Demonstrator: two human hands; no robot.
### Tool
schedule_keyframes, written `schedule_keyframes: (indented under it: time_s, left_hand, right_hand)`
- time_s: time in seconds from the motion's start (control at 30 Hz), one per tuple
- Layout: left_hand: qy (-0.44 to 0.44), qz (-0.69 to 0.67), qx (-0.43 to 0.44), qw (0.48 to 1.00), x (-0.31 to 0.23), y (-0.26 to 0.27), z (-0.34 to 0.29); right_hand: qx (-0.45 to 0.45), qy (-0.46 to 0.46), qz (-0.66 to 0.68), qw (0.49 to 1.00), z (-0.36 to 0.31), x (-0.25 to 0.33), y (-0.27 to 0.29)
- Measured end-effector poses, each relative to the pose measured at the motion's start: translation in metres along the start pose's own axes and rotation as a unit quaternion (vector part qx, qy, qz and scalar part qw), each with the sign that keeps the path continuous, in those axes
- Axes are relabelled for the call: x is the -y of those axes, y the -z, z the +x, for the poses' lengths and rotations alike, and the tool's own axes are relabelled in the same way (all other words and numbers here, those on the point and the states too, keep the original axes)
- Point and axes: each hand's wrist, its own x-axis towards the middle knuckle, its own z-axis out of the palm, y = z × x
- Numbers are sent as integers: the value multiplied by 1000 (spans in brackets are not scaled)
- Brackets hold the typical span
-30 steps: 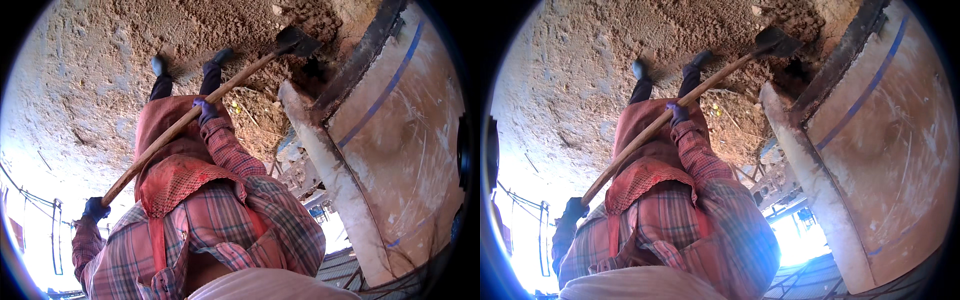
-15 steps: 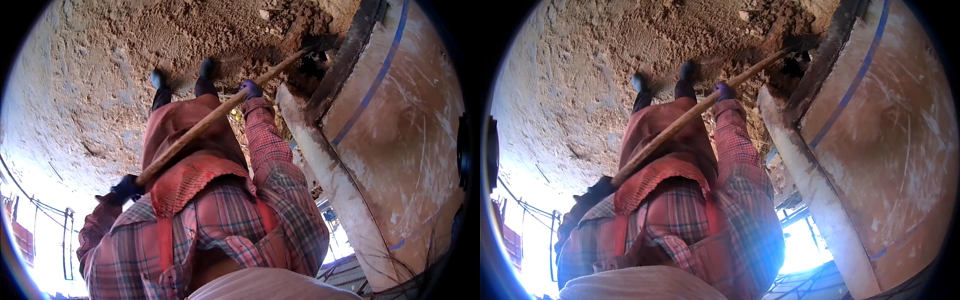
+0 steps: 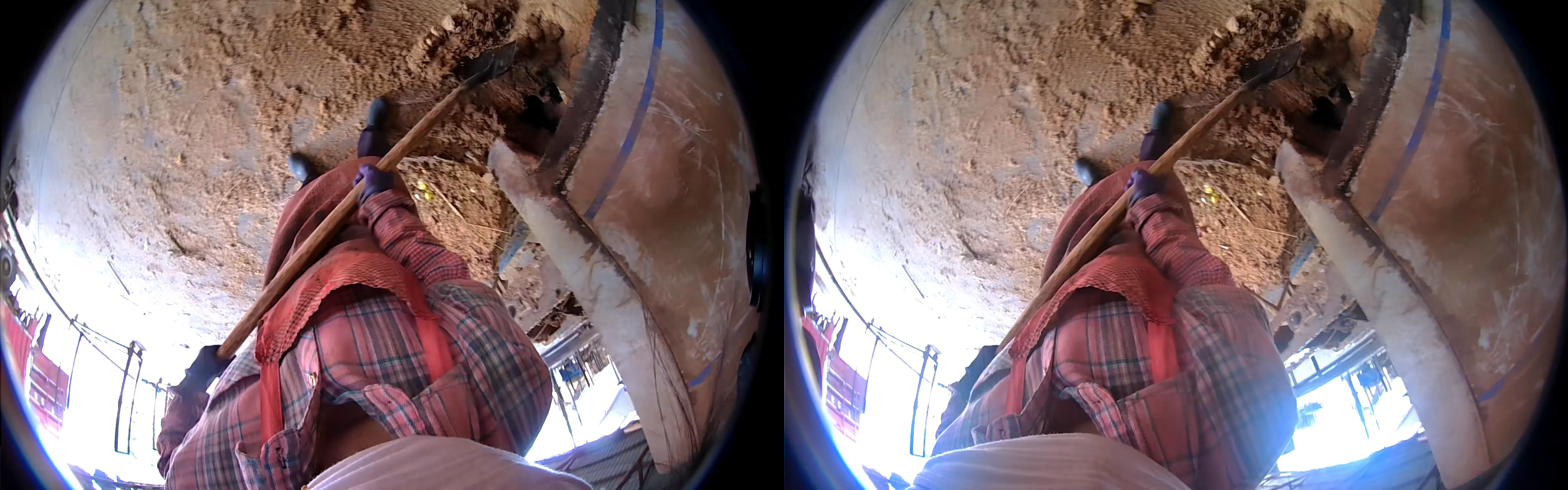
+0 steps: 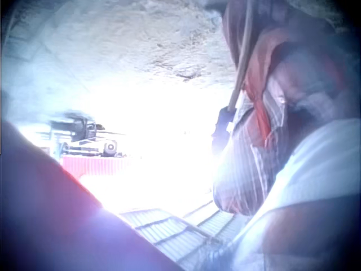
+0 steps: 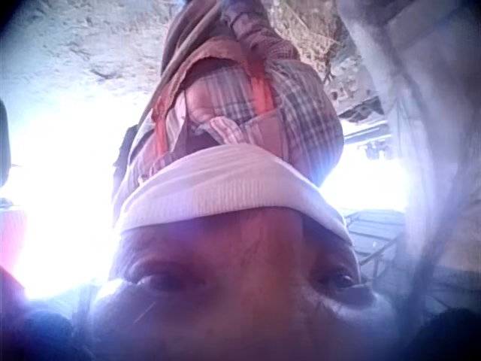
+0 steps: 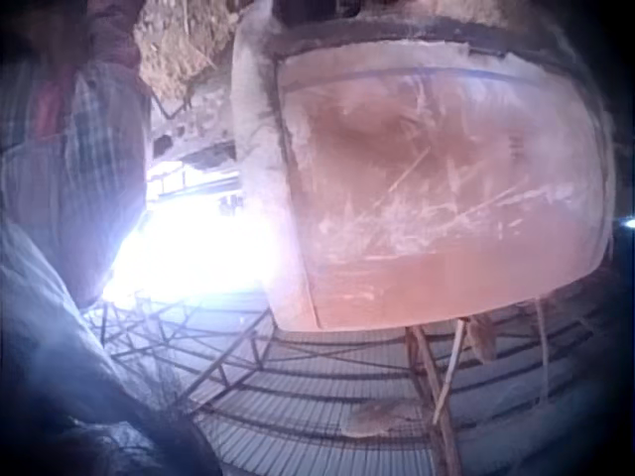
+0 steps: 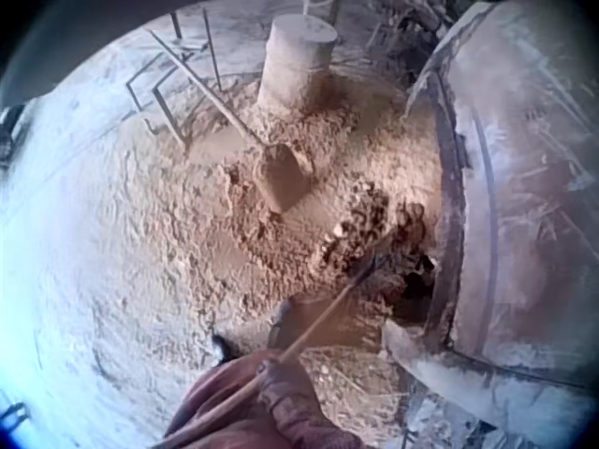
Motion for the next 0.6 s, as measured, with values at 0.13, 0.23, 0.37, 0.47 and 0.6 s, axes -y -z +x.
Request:
schedule_keyframes:
  time_s: [0.13,0.23,0.37,0.47,0.6]
  left_hand:
    - [1,99,-117,988,79,-1,-52]
    - [33,70,-142,987,115,5,-71]
    - [-13,9,-140,990,108,16,-68]
    - [-52,-12,-82,995,68,18,-51]
    - [-126,-60,-72,988,19,19,-41]
  right_hand:
    - [154,-89,-7,984,-62,-113,-13]
    - [197,-86,19,976,-86,-163,-23]
    - [226,-45,25,973,-80,-157,-24]
    - [213,-25,-4,977,-53,-100,-16]
    - [182,8,-42,982,-10,-23,-30]
